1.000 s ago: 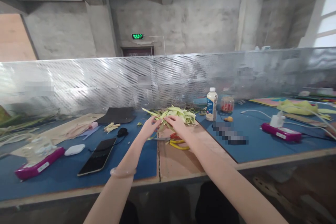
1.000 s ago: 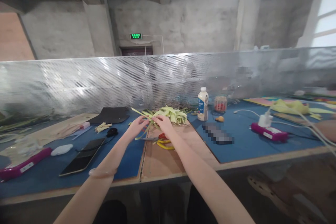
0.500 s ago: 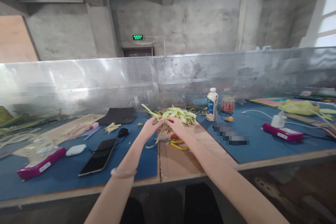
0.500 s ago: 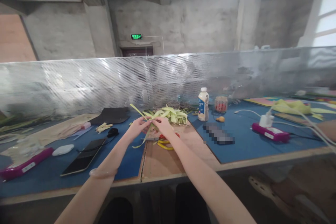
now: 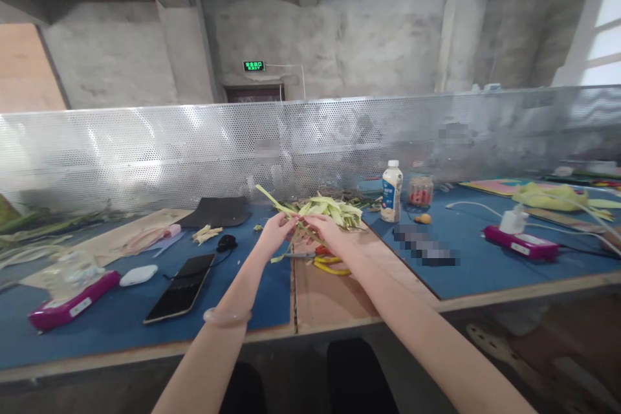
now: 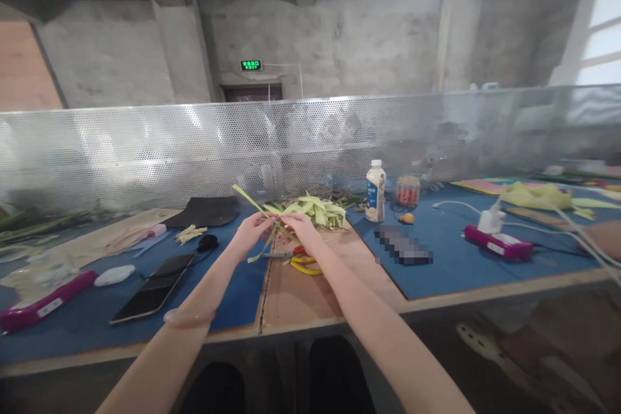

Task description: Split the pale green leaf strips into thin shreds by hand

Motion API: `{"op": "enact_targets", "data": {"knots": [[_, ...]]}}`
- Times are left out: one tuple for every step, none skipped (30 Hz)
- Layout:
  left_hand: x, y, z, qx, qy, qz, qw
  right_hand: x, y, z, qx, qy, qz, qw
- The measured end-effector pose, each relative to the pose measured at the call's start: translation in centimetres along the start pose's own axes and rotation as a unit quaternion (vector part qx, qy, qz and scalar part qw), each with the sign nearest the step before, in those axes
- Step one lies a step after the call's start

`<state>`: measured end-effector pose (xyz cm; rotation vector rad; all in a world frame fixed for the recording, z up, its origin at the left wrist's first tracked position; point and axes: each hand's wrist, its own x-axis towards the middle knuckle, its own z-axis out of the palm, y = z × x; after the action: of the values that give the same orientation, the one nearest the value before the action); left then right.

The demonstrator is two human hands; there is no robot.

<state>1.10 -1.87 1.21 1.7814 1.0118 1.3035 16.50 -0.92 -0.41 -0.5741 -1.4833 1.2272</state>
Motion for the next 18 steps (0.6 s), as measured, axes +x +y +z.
{"op": "enact_targets", "data": {"knots": [[0.03, -0.05, -0.01, 0.002, 0.001, 0.0, 1.0, -0.02, -0.01, -0.01, 0.0, 0.0, 0.003, 1.0], [0.05, -0.1, -0.01, 0.005, 0.002, 0.0, 1.0, -0.06, -0.03, 0.0, -0.003, -0.001, 0.006, 1.0], [0.06, -0.15, -0.01, 0.007, 0.003, 0.0, 1.0, -0.08, -0.07, 0.0, -0.009, -0.003, 0.008, 1.0], [0.06, -0.19, -0.01, 0.008, 0.004, 0.0, 1.0, -0.11, -0.1, 0.01, -0.015, -0.005, 0.01, 1.0], [0.06, -0.22, 0.0, 0.009, 0.004, 0.001, 1.0, -0.11, -0.11, 0.01, -0.021, -0.008, 0.012, 1.0], [0.05, -0.24, 0.01, 0.009, 0.005, 0.001, 1.0, -0.1, -0.1, 0.0, -0.025, -0.009, 0.013, 1.0], [0.05, -0.25, 0.03, 0.008, 0.004, 0.001, 1.0, -0.07, -0.06, -0.02, -0.027, -0.009, 0.013, 1.0], [0.04, -0.25, 0.05, 0.007, 0.003, 0.001, 1.0, -0.03, 0.0, -0.03, -0.03, -0.008, 0.013, 0.999], [0.04, -0.25, 0.07, 0.006, 0.002, -0.001, 1.0, 0.02, 0.08, -0.05, -0.033, -0.009, 0.014, 0.999], [0.04, -0.23, 0.09, 0.005, 0.0, -0.002, 1.0, 0.08, 0.18, -0.06, -0.038, -0.011, 0.016, 0.999], [0.04, -0.22, 0.11, 0.005, -0.001, -0.005, 1.0, 0.12, 0.27, -0.07, -0.044, -0.015, 0.019, 0.999], [0.06, -0.21, 0.13, 0.006, -0.002, -0.006, 1.0, 0.15, 0.35, -0.07, -0.049, -0.019, 0.022, 0.998], [0.07, -0.21, 0.14, 0.008, -0.002, -0.007, 1.0, 0.17, 0.41, -0.06, -0.053, -0.022, 0.023, 0.998], [0.1, -0.22, 0.14, 0.009, 0.0, -0.007, 1.0, 0.18, 0.44, -0.05, -0.055, -0.024, 0.022, 0.998], [0.12, -0.24, 0.14, 0.009, 0.003, -0.005, 1.0, 0.18, 0.44, -0.04, -0.055, -0.025, 0.021, 0.998], [0.15, -0.26, 0.13, 0.01, 0.007, -0.003, 1.0, 0.17, 0.41, -0.04, -0.056, -0.025, 0.018, 0.998], [0.19, -0.28, 0.11, 0.011, 0.011, 0.0, 1.0, 0.16, 0.36, -0.04, -0.059, -0.025, 0.018, 0.998], [0.23, -0.31, 0.08, 0.011, 0.016, 0.003, 1.0, 0.15, 0.28, -0.04, -0.066, -0.025, 0.021, 0.997]]}}
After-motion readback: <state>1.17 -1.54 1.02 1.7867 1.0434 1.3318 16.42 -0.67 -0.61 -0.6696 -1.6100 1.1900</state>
